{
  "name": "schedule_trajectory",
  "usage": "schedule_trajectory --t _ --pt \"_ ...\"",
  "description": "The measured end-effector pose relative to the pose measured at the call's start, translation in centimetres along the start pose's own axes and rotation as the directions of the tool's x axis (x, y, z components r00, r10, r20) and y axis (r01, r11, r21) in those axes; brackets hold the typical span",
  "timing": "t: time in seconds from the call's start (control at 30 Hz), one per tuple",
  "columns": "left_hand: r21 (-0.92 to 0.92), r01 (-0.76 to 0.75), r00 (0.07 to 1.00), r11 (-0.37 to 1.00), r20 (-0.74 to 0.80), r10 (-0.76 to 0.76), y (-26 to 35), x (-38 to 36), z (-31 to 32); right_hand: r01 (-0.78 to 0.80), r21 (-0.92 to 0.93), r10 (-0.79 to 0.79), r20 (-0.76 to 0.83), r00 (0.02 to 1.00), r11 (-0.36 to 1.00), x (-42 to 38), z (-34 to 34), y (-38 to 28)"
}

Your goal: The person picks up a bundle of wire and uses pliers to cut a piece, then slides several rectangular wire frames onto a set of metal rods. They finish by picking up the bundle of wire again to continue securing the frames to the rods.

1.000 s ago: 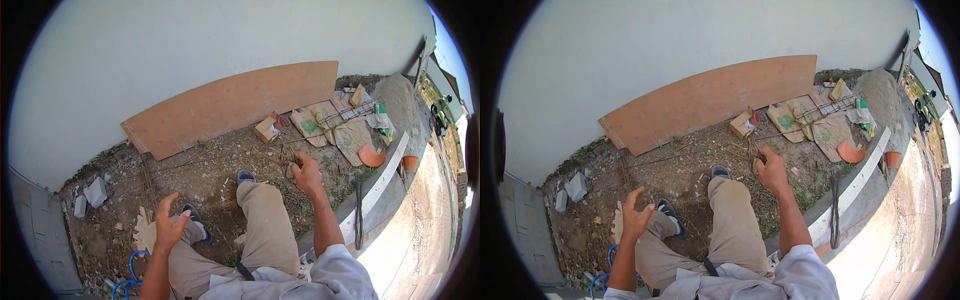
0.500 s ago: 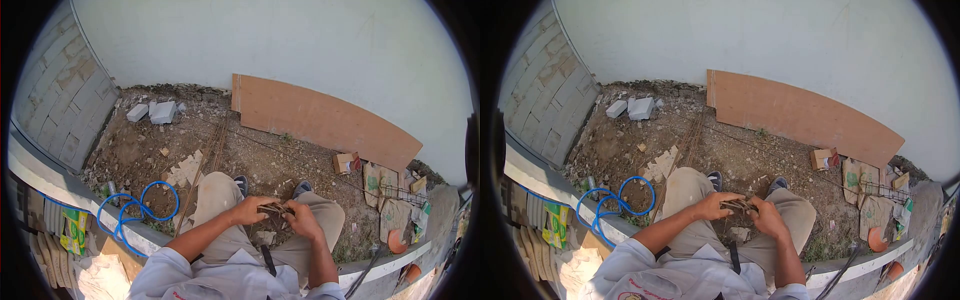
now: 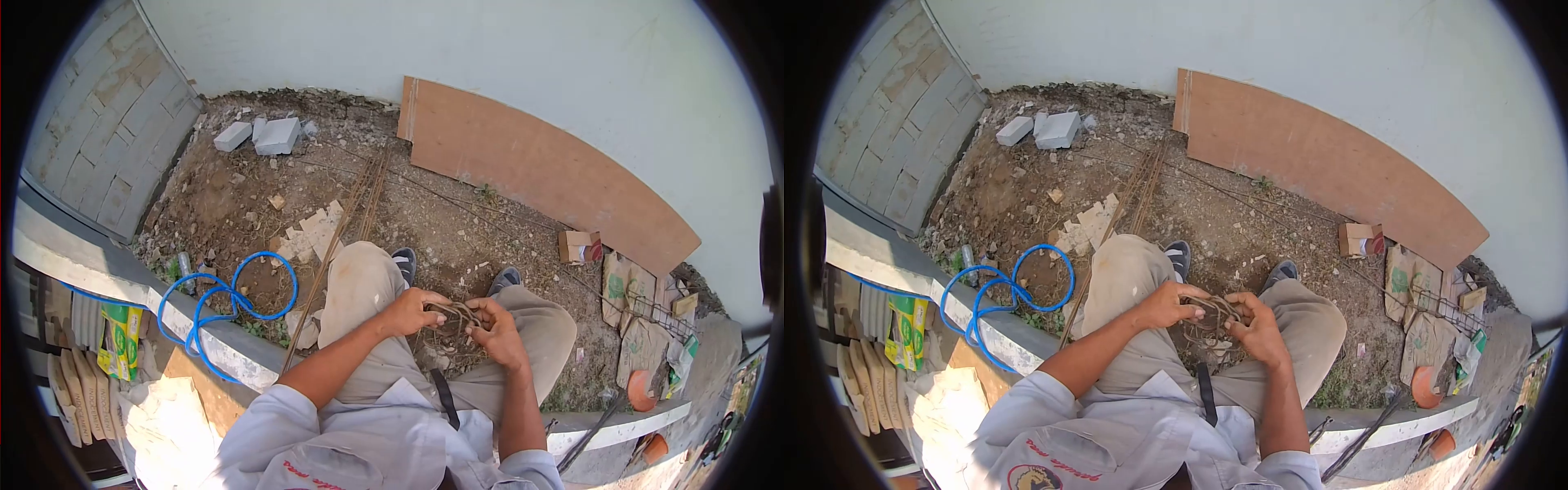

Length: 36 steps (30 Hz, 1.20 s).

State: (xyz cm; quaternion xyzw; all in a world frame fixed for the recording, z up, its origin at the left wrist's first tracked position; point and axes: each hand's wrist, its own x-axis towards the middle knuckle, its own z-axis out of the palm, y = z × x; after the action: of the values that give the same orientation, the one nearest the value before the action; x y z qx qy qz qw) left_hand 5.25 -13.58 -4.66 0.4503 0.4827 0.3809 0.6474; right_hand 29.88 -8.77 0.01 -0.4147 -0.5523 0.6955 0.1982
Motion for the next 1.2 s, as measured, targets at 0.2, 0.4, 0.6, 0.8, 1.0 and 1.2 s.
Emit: schedule_trajectory --t 0.2,0.4,0.6,0.8,1.0,1.2 --pt "0.132 0.022 1.000 0.991 0.001 -0.022 -0.3 0.7 1.2 0.052 -0.246 -0.086 -0.127 0.988 0.968 0.5 -0.4 3.0" --pt "0.348 -0.142 0.964 0.927 -0.163 0.209 -0.9 1.6 2.7 -0.045 -0.516 -0.158 -0.342 0.926 0.856 1.5 -1.1 4.9" --pt "-0.232 -0.055 0.963 0.971 -0.268 -0.009 -1.1 2.4 1.2 -0.190 -0.514 -0.056 -0.426 0.903 0.837 1.3 -1.9 5.1" --pt "-0.538 -0.121 0.978 0.834 -0.210 0.007 -0.8 1.5 -0.6 0.007 -0.207 -0.125 -0.566 0.815 0.978 2.0 -1.8 4.5" --pt "-0.481 -0.146 0.971 0.865 -0.237 0.032 -0.8 1.3 -0.5 0.034 -0.051 -0.059 -0.637 0.768 0.998 1.4 -2.5 3.6" --pt "-0.433 -0.071 0.982 0.898 -0.189 -0.014 0.2 1.5 0.2 0.176 0.101 -0.076 -0.623 0.778 0.979 0.9 -2.9 4.6"
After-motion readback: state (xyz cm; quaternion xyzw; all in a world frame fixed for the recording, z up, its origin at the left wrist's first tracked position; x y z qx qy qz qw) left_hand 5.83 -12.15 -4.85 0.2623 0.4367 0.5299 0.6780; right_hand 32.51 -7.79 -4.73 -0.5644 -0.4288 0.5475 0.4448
